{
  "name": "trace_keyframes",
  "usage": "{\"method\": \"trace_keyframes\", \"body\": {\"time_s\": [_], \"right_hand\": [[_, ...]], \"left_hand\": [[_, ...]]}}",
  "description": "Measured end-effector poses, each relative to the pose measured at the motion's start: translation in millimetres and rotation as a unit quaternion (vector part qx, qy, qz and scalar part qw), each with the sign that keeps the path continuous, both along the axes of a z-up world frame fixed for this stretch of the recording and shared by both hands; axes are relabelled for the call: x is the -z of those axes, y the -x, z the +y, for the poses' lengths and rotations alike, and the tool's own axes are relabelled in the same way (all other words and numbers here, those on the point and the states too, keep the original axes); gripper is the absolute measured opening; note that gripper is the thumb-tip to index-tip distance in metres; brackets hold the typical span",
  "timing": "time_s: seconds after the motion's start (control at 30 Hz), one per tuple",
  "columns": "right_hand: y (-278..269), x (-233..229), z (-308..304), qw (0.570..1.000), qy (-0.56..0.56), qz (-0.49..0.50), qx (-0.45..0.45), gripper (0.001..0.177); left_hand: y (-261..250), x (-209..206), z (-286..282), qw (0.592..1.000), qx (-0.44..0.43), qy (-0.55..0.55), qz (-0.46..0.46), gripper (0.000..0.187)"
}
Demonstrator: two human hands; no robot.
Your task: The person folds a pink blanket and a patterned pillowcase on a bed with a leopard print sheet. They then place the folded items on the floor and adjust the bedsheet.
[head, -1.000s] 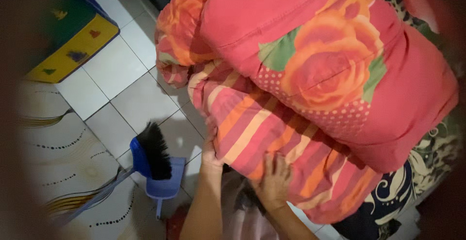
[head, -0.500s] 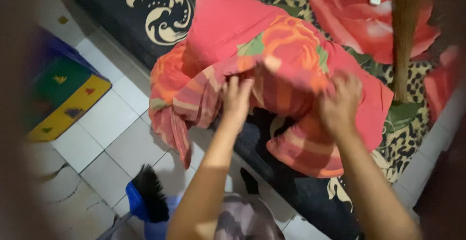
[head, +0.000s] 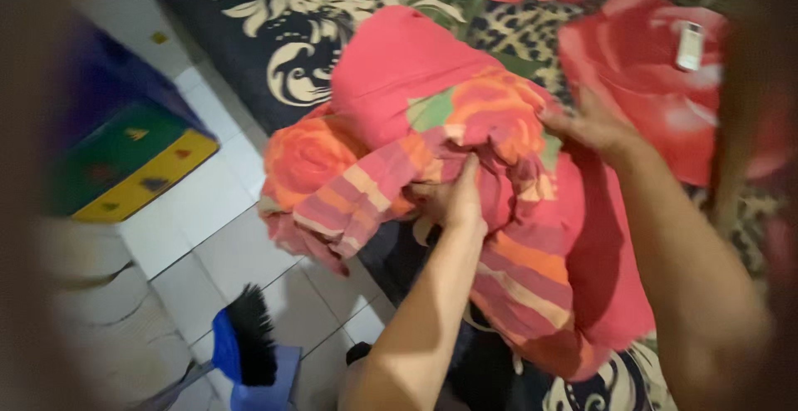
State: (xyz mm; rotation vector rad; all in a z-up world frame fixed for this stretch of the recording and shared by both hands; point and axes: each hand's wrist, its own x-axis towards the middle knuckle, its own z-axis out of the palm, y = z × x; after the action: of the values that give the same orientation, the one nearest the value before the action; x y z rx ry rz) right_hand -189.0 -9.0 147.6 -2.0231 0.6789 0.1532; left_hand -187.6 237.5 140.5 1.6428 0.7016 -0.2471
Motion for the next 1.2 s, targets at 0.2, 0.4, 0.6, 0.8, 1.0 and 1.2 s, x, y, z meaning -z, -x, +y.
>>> {"method": "trace_keyframes", "body": {"time_s": [0.2,0.4,0.6,0.8,1.0,1.2], "right_hand": [[-28.3,28.0,37.2,0.996,0.021,0.090,-0.009,0.059],[-39.1,37.2,86.5,0.999,-0.045,-0.029,-0.004,0.027],[-69.8,34.6,177.0,0.991,-0.085,-0.101,0.018,0.026],[-146.7,10.1,339.6,0.978,-0.170,-0.115,-0.034,0.022],[-217.1,1.2,497.3,0.972,-0.165,-0.107,-0.126,0.029],[-278.0,68.0,615.3,0.960,-0.191,-0.063,-0.194,0.031]], "left_hand": [[-25.3,31.2,35.4,0.998,0.050,-0.024,-0.011,0.110],[-62.6,37.9,96.8,0.992,0.059,-0.008,-0.114,0.066],[-114.0,-3.9,193.7,0.980,0.091,-0.029,-0.173,0.048],[-158.5,-36.9,354.5,0.965,0.054,-0.167,-0.194,0.055],[-213.8,-3.6,506.3,0.964,0.008,-0.239,-0.113,0.058],[-241.9,65.9,631.9,0.932,-0.042,-0.325,-0.156,0.056]]}}
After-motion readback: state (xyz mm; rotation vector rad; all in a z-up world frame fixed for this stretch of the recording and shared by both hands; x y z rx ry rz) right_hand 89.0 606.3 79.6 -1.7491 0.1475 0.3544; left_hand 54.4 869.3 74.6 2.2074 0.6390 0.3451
